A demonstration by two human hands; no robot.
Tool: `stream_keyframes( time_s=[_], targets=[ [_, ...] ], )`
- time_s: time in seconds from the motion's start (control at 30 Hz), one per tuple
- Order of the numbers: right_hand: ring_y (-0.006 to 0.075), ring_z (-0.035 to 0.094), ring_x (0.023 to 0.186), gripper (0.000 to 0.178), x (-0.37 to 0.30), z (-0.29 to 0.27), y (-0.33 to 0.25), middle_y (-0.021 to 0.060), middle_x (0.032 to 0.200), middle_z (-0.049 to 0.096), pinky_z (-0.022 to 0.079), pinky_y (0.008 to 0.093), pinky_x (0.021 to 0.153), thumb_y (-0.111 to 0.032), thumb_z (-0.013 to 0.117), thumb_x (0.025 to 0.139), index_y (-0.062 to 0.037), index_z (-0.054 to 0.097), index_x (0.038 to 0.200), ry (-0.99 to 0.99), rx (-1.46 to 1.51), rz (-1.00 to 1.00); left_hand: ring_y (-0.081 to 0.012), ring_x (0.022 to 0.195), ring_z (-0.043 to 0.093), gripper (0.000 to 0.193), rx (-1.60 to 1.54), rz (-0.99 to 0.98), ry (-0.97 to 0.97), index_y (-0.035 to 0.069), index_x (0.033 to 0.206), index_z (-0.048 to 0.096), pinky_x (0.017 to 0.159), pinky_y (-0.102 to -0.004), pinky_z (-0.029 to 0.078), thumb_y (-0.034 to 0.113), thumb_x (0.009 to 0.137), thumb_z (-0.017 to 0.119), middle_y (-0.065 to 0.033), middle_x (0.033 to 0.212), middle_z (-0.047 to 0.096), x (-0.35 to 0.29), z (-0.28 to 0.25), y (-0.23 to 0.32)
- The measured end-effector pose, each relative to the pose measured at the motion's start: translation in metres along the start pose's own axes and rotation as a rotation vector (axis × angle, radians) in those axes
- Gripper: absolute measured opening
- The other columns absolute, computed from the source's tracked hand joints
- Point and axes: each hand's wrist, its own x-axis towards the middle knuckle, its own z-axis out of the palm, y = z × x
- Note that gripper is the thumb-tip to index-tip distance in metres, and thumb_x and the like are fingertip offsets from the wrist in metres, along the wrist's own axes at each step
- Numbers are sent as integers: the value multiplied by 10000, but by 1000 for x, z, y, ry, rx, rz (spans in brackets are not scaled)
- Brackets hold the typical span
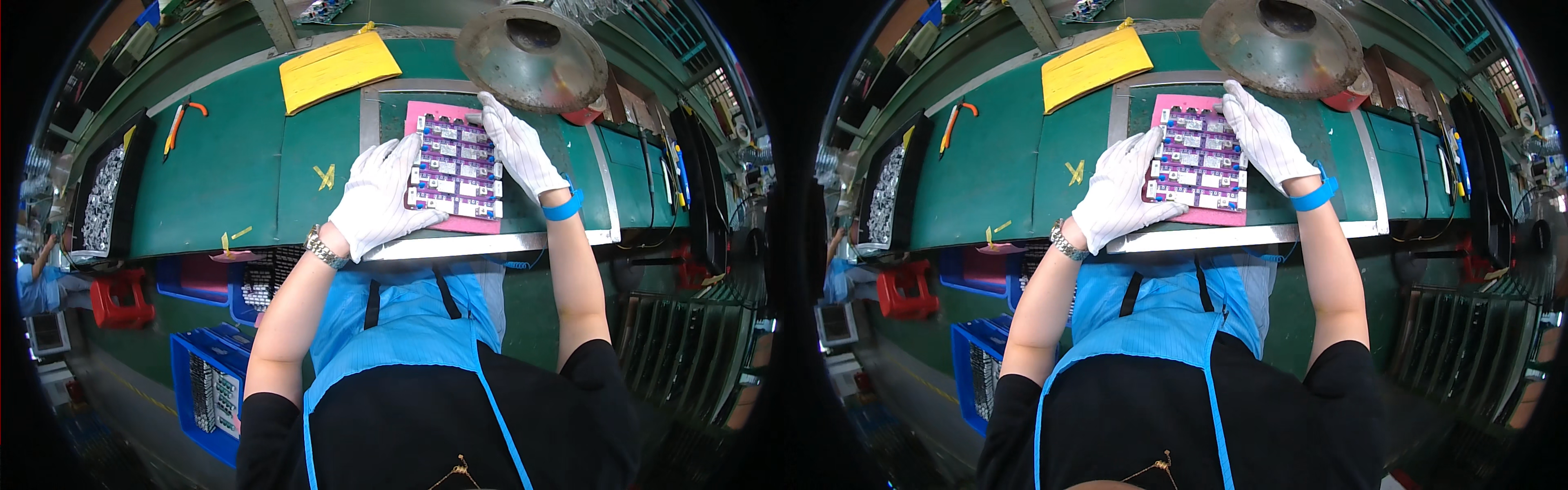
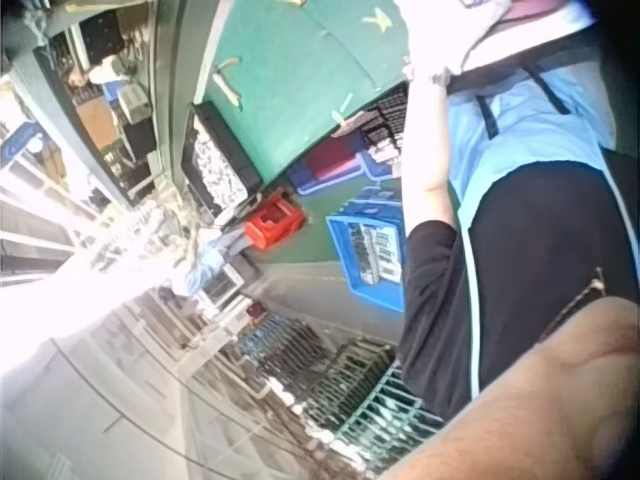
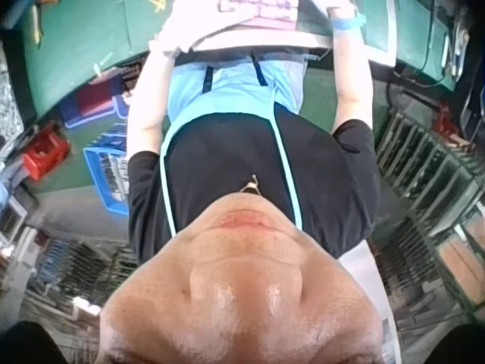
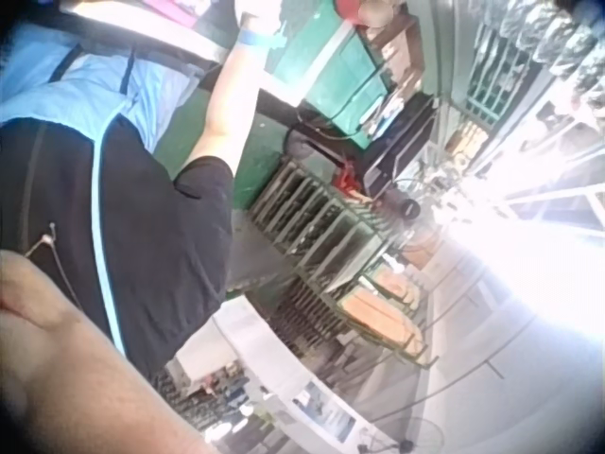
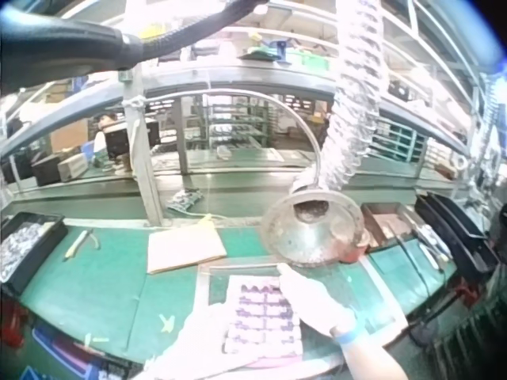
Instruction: The person solders electronic components onto printed circuit boards using a soldering iron and solder wire.
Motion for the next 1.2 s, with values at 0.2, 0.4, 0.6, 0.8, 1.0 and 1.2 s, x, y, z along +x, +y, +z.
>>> stream_keyframes(
  time_s=[0.2,0.4,0.6,0.8,1.0,1.2],
  targets=[
    [161,572,1154,557,-4,-8,-32,111,1328,609,452,265,910,-392,418,1048,-32,392,1472,-15,270,278,-425,1279,451,1076,12,6,-19,-37,1448,322,1103,-475,324,636,714,729,-286,1377,460,1,-3,2],
    [202,537,1258,484,-21,-14,-13,159,1311,615,385,306,1064,-313,412,1059,-34,411,1455,99,60,178,-425,1324,402,1174,-103,-81,-42,-77,1459,260,1125,-482,285,696,694,701,-301,1416,409,-4,-1,1],
    [321,614,1162,446,-59,-16,-21,184,1213,656,474,353,976,-269,489,1033,-11,463,1396,145,54,241,-493,1377,293,1353,88,-97,-160,-77,1490,185,1166,-535,200,782,590,714,-303,1466,338,-20,-11,7],
    [335,623,1117,411,-71,0,-26,171,1207,659,482,364,958,-203,506,1021,5,488,1376,186,2,138,-448,1352,351,1273,50,-59,-112,-68,1490,200,1163,-562,184,708,638,741,-280,1436,390,-22,-14,2],
    [320,600,1171,436,-72,4,-16,187,1301,605,466,358,986,-220,476,1032,18,466,1398,191,68,161,-414,1254,469,1187,0,-58,0,-78,1468,240,1151,-586,190,652,682,748,-259,1348,490,-16,-1,10],
    [230,526,1273,458,-65,1,-27,208,1371,551,380,313,1072,-168,447,1032,80,406,1415,203,298,276,-415,1286,438,1205,28,-108,-11,-107,1454,230,1150,-583,164,642,666,748,-283,1376,454,-10,-5,20]
  ],
)
